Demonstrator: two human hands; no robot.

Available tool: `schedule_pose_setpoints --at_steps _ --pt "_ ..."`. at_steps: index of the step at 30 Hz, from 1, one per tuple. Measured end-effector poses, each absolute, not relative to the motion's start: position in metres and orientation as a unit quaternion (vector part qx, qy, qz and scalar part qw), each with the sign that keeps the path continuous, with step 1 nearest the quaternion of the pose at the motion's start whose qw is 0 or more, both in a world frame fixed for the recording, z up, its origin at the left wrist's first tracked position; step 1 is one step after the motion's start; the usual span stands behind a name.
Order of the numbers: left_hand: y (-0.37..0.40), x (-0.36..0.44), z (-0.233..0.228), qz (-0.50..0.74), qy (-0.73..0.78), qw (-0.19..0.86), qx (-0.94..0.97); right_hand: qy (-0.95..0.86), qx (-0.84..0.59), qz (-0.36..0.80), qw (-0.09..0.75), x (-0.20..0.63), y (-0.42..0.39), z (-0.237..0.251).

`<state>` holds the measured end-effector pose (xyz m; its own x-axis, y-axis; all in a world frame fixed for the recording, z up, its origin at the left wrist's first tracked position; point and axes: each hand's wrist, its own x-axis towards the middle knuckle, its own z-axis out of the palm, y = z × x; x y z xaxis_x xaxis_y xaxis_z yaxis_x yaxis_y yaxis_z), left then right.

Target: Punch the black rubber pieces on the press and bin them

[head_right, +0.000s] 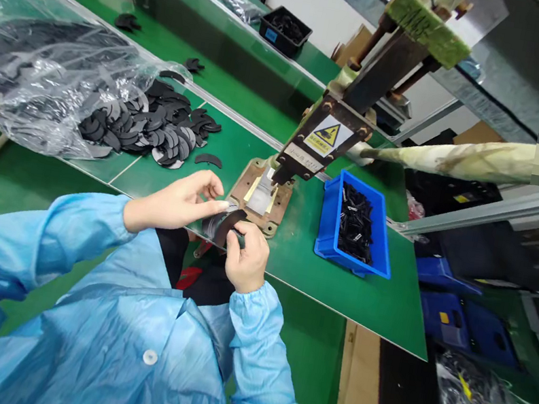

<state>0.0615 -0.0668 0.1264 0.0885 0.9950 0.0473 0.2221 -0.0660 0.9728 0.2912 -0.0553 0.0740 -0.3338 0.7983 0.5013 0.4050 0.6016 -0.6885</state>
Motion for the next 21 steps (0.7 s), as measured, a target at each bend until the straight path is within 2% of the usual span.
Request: schedule_pose_setpoints --at_steps 2,5,8,13,15,17,21 --pt "-0.073 0.063 0.129 0.445 0.528 0.344 0.636 -0.8 -0.37 0.212 0.422 0.29 -0.055 0.076" --pt "-0.076 0.065 0.127 0.426 0.509 0.311 0.681 -0.819 -0.348 0.2 0.41 0.289 -0.054 0.078" --pt "-0.07 0.064 0.116 0.425 0.521 0.379 0.636 -0.831 -0.328 0.199 0.402 0.292 -0.055 0.08" --pt "-0.066 0.063 0.103 0.376 0.446 0.633 0.508 -0.83 -0.325 0.204 0.405 0.298 -0.057 0.076" --pt "-0.066 0.063 0.104 0.342 0.401 0.688 0.499 -0.828 -0.328 0.211 0.404 0.3 -0.055 0.074" --pt "-0.063 0.062 0.105 0.333 0.39 0.697 0.502 -0.822 -0.339 0.218 0.402 0.305 -0.051 0.073" --pt "-0.03 0.046 0.102 0.419 0.458 0.634 0.462 -0.769 -0.411 0.211 0.442 0.327 -0.039 0.062"
